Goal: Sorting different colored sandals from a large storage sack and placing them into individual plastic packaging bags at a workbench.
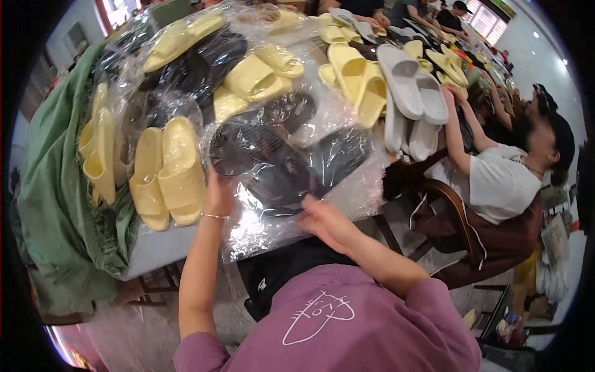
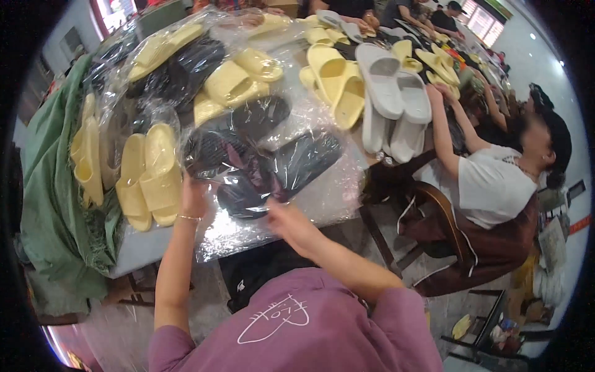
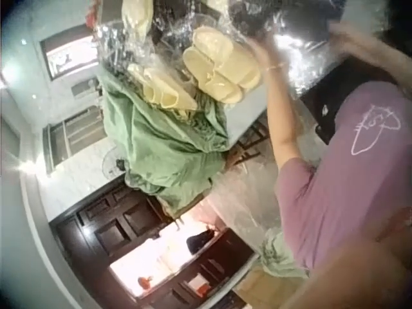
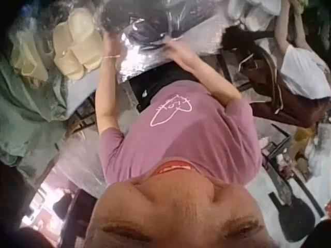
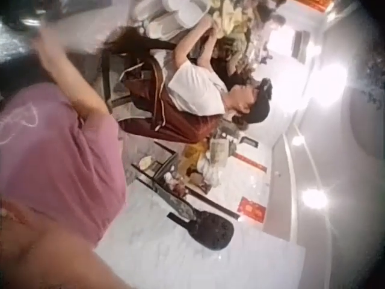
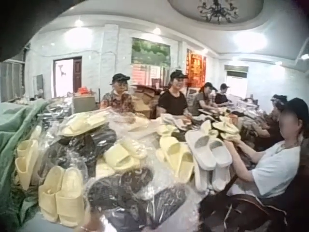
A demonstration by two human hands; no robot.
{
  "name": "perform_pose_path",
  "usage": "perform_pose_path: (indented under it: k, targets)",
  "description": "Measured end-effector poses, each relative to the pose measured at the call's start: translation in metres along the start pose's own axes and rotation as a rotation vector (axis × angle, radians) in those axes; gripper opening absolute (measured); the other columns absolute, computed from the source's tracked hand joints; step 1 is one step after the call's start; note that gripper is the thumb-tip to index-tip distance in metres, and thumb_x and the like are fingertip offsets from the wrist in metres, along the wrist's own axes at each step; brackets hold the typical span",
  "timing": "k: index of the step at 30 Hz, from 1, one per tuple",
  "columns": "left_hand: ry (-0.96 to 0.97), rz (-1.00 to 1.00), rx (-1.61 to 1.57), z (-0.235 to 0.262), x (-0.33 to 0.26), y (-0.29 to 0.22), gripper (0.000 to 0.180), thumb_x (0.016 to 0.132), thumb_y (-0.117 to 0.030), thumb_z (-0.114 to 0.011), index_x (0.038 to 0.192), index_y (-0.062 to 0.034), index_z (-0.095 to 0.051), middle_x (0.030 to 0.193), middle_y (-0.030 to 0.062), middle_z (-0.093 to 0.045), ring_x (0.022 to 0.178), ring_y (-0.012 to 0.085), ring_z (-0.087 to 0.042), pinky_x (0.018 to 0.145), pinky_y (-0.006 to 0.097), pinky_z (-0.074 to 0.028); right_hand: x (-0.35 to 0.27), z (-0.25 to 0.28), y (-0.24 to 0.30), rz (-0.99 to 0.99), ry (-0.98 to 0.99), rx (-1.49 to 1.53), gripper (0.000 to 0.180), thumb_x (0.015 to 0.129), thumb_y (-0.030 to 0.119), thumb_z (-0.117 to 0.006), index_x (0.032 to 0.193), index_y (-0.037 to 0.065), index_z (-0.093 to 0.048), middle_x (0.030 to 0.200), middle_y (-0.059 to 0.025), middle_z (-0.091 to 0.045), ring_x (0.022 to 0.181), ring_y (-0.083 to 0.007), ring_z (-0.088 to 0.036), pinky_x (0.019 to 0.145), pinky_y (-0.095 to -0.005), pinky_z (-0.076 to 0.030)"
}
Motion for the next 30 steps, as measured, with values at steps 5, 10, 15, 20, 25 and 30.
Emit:
perform_pose_path:
  k: [5, 10, 15, 20, 25, 30]
  targets:
    - [-0.05, -0.082, -0.074, -0.021, -0.015, -0.015, 0.061, 0.097, -0.051, -0.033, 0.137, -0.0039, -0.038, 0.137, 0.0092, -0.045, 0.121, 0.0257, -0.046, 0.104, 0.041, -0.036, -0.047, 0.005, 0.099, -0.012, -0.03, -0.828, 0.028, 0.095, 0.023, -0.053, 0.1, -0.002, -0.065, 0.076, -0.0061, -0.066, 0.072, -0.0118, -0.063, 0.065, -0.023, -0.049]
    - [-0.199, -0.22, 0.268, 0.031, 0.006, -0.02, 0.039, 0.095, -0.035, -0.052, 0.119, -0.0046, -0.052, 0.11, 0.0056, -0.059, 0.098, 0.0166, -0.057, 0.084, 0.034, -0.048, -0.013, 0.081, 0.205, 0.511, -0.572, -1.302, 0.036, 0.09, 0.033, -0.056, 0.1, -0.001, -0.064, 0.086, -0.0138, -0.066, 0.079, -0.0207, -0.063, 0.072, -0.0318, -0.048]
    - [-0.269, -0.28, 0.368, 0.031, 0.002, -0.033, 0.033, 0.093, -0.028, -0.058, 0.113, -0.0025, -0.054, 0.099, 0.0023, -0.06, 0.086, 0.0112, -0.055, 0.073, 0.027, -0.045, 0.055, 0.071, 0.194, 0.324, -0.357, -1.364, 0.062, 0.083, 0.056, -0.056, 0.106, -0.001, -0.063, 0.099, -0.0227, -0.065, 0.097, -0.032, -0.062, 0.084, -0.0411, -0.047]
    - [-0.389, -0.195, 0.566, 0.021, -0.007, -0.034, 0.038, 0.092, -0.024, -0.059, 0.119, 0.0018, -0.051, 0.1, 0.0023, -0.059, 0.086, 0.0106, -0.054, 0.074, 0.025, -0.044, 0.078, 0.054, 0.184, 0.316, -0.317, -1.596, 0.057, 0.077, 0.047, -0.066, 0.1, -0.005, -0.064, 0.099, -0.0177, -0.066, 0.094, -0.0301, -0.063, 0.086, -0.0378, -0.048]
    - [-0.397, -0.303, 0.481, 0.046, -0.006, -0.04, 0.045, 0.093, -0.023, -0.056, 0.126, 0.0054, -0.046, 0.104, 0.0052, -0.058, 0.088, 0.0123, -0.053, 0.078, 0.026, -0.044, 0.049, 0.011, 0.205, 0.389, 0.494, -0.05, 0.012, 0.092, 0.012, -0.055, 0.096, 0.003, -0.061, 0.087, -0.0067, -0.064, 0.084, -0.0157, -0.06, 0.083, -0.0297, -0.048]
    - [-0.211, -0.284, 0.418, 0.045, -0.002, -0.035, 0.037, 0.095, -0.027, -0.054, 0.117, 0.0023, -0.051, 0.102, 0.0028, -0.06, 0.092, 0.0098, -0.054, 0.08, 0.025, -0.045, 0.092, 0.063, 0.185, 0.372, 0.32, -0.885, 0.036, 0.085, 0.027, -0.066, 0.113, 0.005, -0.062, 0.095, -0.0086, -0.065, 0.095, -0.0229, -0.061, 0.088, -0.0335, -0.045]
Point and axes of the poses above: each hand's wrist, its own x-axis towards the middle knuckle, its own z-axis out of the back of the hand, y = z × x, the point moved 10 cm from there along x, towards the middle knuckle
